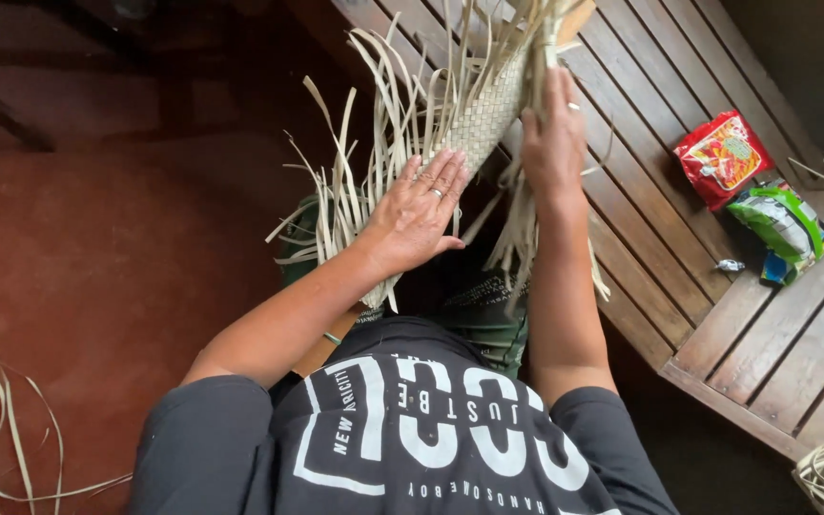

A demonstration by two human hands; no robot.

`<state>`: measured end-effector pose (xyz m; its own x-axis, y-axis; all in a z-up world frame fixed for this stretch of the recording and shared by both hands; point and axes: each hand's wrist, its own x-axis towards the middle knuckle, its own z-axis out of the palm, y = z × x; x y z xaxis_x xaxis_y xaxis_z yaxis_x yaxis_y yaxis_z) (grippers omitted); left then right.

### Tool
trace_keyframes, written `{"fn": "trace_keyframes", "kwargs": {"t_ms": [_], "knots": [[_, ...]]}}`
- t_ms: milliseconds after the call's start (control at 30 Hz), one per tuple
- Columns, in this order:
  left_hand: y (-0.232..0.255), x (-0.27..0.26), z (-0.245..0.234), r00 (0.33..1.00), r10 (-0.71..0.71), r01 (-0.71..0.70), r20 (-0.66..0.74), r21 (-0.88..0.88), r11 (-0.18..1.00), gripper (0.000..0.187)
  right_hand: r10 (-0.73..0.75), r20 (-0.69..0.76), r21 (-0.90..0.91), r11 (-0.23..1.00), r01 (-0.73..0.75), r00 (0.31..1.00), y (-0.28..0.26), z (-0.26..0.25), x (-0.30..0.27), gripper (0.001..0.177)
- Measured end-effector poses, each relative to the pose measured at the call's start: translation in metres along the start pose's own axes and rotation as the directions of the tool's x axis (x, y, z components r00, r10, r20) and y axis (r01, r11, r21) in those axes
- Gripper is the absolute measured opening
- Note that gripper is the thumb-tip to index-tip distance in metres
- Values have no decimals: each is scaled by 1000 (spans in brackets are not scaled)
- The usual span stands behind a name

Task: The person is weaving dried palm leaves together to create a mat or basket, interlocking the strips with their fingers.

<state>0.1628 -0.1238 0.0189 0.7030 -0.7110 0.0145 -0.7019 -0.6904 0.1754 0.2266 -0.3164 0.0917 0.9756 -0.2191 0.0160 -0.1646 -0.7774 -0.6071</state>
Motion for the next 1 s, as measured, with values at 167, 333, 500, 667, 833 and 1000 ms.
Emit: {"fn": "trace_keyframes", "kwargs": {"t_ms": [167, 333, 500, 667, 833, 1000], "knots": [[-1, 0, 8, 994, 10, -12, -109, -21, 1000, 110, -33, 125, -464, 882, 88, 992, -7, 20, 35, 57], [4, -22, -18, 975, 29, -60, -220, -137, 989, 97, 46, 234, -442, 895, 65, 971, -10, 2, 46, 49], [7, -72, -60, 899, 60, -117, -435, -106, 987, 74, -161, 62, -148, 974, 169, 985, 11, -10, 55, 49], [4, -105, -49, 943, -1, -10, -334, -32, 999, 75, -220, 120, -252, 936, 244, 968, 34, -3, 67, 34], [4, -120, -26, 943, -123, 114, -308, -48, 992, 78, -301, 23, -311, 904, 293, 953, 33, -15, 38, 20], [-5, -125, 0, 934, -267, 219, -239, -210, 953, 71, -665, -205, -295, 742, 602, 719, 48, 6, -16, 11]]}}
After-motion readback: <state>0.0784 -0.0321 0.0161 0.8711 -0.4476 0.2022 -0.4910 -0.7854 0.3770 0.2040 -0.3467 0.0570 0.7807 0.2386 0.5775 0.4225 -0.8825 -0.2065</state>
